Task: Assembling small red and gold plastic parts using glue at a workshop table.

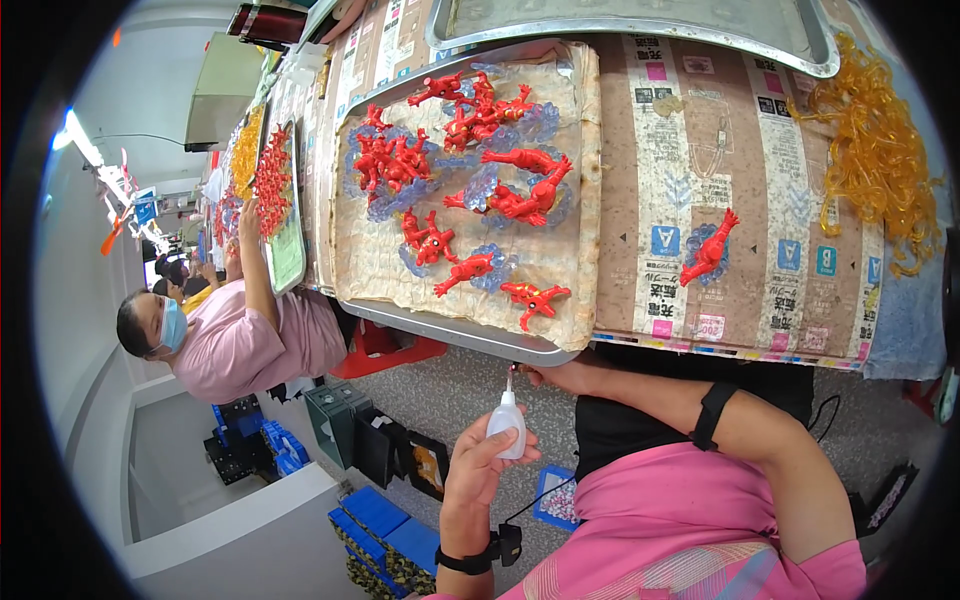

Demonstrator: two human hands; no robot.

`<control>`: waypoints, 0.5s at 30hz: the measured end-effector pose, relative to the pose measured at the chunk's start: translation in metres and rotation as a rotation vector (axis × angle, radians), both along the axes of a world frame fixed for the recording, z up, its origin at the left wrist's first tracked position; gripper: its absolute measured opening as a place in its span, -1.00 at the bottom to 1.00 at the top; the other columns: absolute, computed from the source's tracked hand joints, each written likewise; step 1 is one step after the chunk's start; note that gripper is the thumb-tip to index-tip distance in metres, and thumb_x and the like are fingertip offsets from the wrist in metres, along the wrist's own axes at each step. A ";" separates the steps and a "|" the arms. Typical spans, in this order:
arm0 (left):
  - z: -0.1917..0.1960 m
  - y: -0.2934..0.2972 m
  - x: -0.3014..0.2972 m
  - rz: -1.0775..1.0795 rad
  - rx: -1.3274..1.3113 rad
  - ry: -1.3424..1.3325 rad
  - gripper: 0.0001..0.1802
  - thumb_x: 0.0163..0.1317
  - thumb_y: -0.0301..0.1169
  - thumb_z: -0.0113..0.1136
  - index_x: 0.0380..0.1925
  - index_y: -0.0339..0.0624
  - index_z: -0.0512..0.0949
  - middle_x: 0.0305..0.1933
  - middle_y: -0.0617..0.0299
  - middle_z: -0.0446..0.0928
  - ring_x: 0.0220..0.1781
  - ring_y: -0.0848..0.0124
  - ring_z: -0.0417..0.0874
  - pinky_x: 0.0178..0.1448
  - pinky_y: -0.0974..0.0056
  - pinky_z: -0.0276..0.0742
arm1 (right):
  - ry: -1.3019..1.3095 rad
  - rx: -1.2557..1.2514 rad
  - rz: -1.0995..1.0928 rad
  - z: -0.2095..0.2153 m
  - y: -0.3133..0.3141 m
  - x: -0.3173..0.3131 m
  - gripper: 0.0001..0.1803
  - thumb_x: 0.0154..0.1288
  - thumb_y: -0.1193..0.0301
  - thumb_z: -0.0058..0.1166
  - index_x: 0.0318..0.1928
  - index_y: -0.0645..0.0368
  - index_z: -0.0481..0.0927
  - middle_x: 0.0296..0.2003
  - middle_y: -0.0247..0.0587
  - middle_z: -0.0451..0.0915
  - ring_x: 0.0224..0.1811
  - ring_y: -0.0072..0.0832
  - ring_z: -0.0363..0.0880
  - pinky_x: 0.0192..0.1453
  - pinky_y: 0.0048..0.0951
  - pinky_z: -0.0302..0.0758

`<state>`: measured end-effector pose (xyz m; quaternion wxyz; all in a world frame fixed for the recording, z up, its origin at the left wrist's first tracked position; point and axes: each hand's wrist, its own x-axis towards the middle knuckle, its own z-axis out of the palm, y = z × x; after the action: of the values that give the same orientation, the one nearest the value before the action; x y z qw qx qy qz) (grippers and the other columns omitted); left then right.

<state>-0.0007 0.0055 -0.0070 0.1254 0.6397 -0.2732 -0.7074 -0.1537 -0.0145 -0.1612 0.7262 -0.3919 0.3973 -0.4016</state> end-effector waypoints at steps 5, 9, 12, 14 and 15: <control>-0.001 0.000 0.000 0.004 0.001 0.005 -0.51 0.23 -0.40 0.12 0.12 -0.45 0.35 -0.26 -0.03 0.61 -0.30 0.24 0.70 -0.18 0.28 0.63 | 0.001 -0.009 -0.027 -0.005 0.000 0.001 -0.64 0.49 0.15 -0.26 -0.28 0.14 0.47 -0.54 -0.40 0.48 -0.53 -0.65 0.42 -0.47 -0.56 0.36; -0.002 0.000 0.001 0.012 0.002 0.007 -0.51 0.23 -0.41 0.13 0.11 -0.45 0.35 -0.26 -0.03 0.61 -0.30 0.24 0.70 -0.18 0.28 0.63 | 0.048 -0.055 -0.055 -0.001 -0.002 -0.002 -0.64 0.45 0.18 -0.21 -0.36 0.15 0.51 -0.59 -0.37 0.50 -0.54 -0.57 0.47 -0.44 -0.45 0.41; -0.001 0.000 0.000 0.013 -0.001 0.006 -0.51 0.22 -0.41 0.14 0.11 -0.46 0.35 -0.27 -0.03 0.61 -0.31 0.23 0.70 -0.18 0.28 0.64 | 0.020 -0.010 -0.108 -0.007 0.001 0.004 -0.71 0.39 0.22 -0.11 -0.34 0.14 0.54 -0.56 -0.31 0.52 -0.47 -0.47 0.52 -0.35 -0.37 0.46; -0.001 0.000 -0.002 0.012 -0.002 0.004 -0.51 0.22 -0.41 0.14 0.11 -0.46 0.35 -0.27 -0.04 0.61 -0.31 0.23 0.70 -0.18 0.28 0.64 | 0.024 0.019 -0.099 -0.021 0.003 0.012 -0.78 0.38 0.25 -0.03 -0.16 0.11 0.55 -0.35 -0.22 0.53 -0.33 -0.41 0.53 -0.22 -0.42 0.48; -0.001 0.001 -0.003 0.034 -0.001 0.015 -0.51 0.21 -0.43 0.15 0.10 -0.48 0.35 -0.29 -0.05 0.61 -0.33 0.22 0.70 -0.20 0.26 0.66 | 0.026 0.033 -0.095 -0.027 0.003 0.016 -0.76 0.37 0.26 0.01 -0.07 0.09 0.56 -0.25 -0.17 0.54 -0.25 -0.38 0.54 -0.16 -0.44 0.48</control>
<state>-0.0034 0.0060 -0.0077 0.1398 0.6389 -0.2620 -0.7097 -0.1380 -0.0112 -0.1882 0.7075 -0.3658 0.4314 -0.4237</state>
